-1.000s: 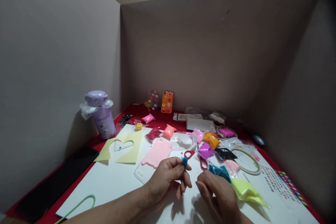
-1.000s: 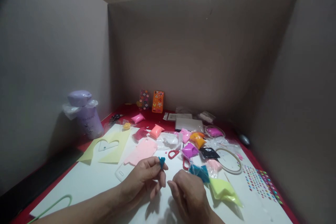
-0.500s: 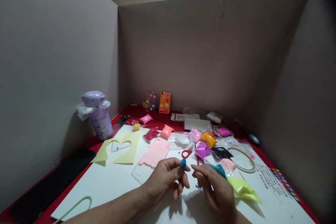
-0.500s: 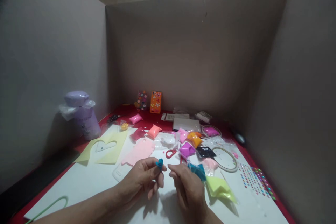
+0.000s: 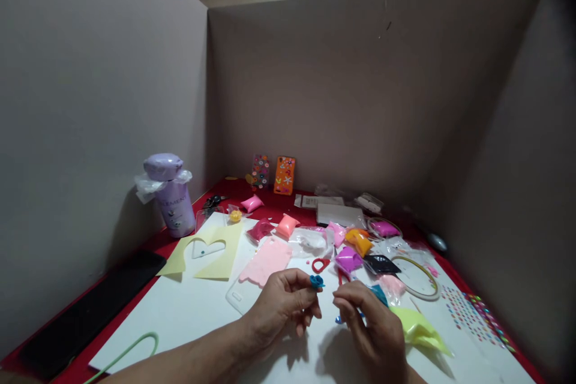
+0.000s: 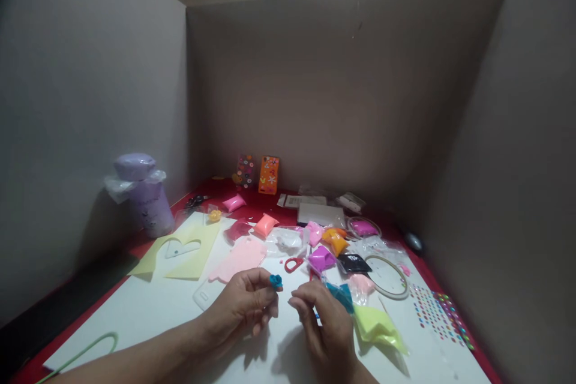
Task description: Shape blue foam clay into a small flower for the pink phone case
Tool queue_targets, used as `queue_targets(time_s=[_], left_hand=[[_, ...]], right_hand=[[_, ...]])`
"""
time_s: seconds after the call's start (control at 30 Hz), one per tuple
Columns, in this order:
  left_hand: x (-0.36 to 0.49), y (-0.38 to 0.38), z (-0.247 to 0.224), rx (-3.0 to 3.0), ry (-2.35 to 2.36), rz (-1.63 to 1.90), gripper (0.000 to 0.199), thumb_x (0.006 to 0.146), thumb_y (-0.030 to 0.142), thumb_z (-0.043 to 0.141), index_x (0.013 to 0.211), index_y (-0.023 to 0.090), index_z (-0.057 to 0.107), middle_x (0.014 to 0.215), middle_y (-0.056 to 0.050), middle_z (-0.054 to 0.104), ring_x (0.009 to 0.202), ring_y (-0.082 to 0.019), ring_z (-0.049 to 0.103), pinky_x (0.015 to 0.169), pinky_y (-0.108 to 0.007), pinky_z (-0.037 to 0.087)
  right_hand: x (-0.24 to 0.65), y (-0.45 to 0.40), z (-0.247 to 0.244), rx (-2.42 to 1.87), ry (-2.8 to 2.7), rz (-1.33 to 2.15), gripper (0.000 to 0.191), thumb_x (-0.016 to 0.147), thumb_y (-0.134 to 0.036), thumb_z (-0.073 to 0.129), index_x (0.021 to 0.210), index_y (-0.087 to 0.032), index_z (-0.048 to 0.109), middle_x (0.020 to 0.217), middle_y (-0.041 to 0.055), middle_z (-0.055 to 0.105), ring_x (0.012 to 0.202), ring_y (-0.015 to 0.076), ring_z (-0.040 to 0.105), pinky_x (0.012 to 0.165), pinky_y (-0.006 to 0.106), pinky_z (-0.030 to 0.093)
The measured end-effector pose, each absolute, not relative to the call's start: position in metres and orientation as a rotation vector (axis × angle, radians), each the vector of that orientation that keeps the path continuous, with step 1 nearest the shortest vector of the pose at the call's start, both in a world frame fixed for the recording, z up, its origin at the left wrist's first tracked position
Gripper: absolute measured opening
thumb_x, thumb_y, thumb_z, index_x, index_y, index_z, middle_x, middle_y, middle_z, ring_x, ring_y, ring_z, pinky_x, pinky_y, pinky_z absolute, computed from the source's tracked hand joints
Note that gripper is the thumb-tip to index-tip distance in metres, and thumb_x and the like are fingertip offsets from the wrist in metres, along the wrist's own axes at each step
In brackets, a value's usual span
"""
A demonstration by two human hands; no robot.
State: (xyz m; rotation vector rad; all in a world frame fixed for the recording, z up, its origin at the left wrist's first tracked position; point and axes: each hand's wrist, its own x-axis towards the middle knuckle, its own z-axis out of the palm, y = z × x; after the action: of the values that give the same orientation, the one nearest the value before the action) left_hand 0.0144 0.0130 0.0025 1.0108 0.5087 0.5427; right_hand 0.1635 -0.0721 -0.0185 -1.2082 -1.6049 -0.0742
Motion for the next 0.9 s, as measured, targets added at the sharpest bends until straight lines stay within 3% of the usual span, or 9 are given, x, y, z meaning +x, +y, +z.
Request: queue_targets(time_s=[0.33,0.53,0.7,0.9], left_hand=[[0.0133,0.0126,0.0031,0.971,0.532,0.559,0.027,0.068,0.029,0.073,0.077,0.011,0.055,0.057,-0.002,0.061,0.038,-0.004,0.045,0.033,-0.012,0.034],[0.0124,0.0128,0.0004,0.958,0.503,0.565,0.026,0.069,0.027,0.073,0.078,0.012,0.054,0.059,-0.003,0.062,0.04,-0.005,0.047,0.034,-0.012,0.035],[0.0122,0.0124,0.001,0.955,0.487,0.561,0.025,0.07,0.027,0.072,0.079,0.012,0.054,0.059,-0.003,0.061,0.042,-0.005,0.047,0.034,-0.012,0.034],[0.0122,0.0129,-0.001,0.959,0.489,0.566,0.025,0.069,0.027,0.072,0.079,0.012,0.056,0.059,-0.003,0.061,0.042,-0.006,0.047,0.035,-0.013,0.035]], right_hand=[[0.1625,-0.0746,-0.023,-1.199,-1.582,-0.005,0.017,0.091,-0.021,0.04,0.078,-0.018,0.051,0.066,0.0017,0.051,0.059,0.0124,0.05,0.053,0.023,0.039],[0.1623,-0.0721,-0.0232,-1.195,-1.615,-0.067,0.009,0.085,-0.014,0.052,0.078,-0.018,0.052,0.064,-0.0005,0.052,0.056,0.0109,0.05,0.053,0.023,0.039],[0.1657,-0.0725,-0.026,-1.236,-1.675,-0.042,0.012,0.087,-0.013,0.05,0.076,-0.019,0.05,0.063,-0.0007,0.05,0.055,0.0107,0.049,0.053,0.023,0.038],[0.1675,-0.072,-0.0247,-1.127,-1.753,0.017,0.007,0.085,-0.014,0.056,0.09,-0.019,0.053,0.071,0.0018,0.058,0.063,0.013,0.055,0.057,0.023,0.042]])
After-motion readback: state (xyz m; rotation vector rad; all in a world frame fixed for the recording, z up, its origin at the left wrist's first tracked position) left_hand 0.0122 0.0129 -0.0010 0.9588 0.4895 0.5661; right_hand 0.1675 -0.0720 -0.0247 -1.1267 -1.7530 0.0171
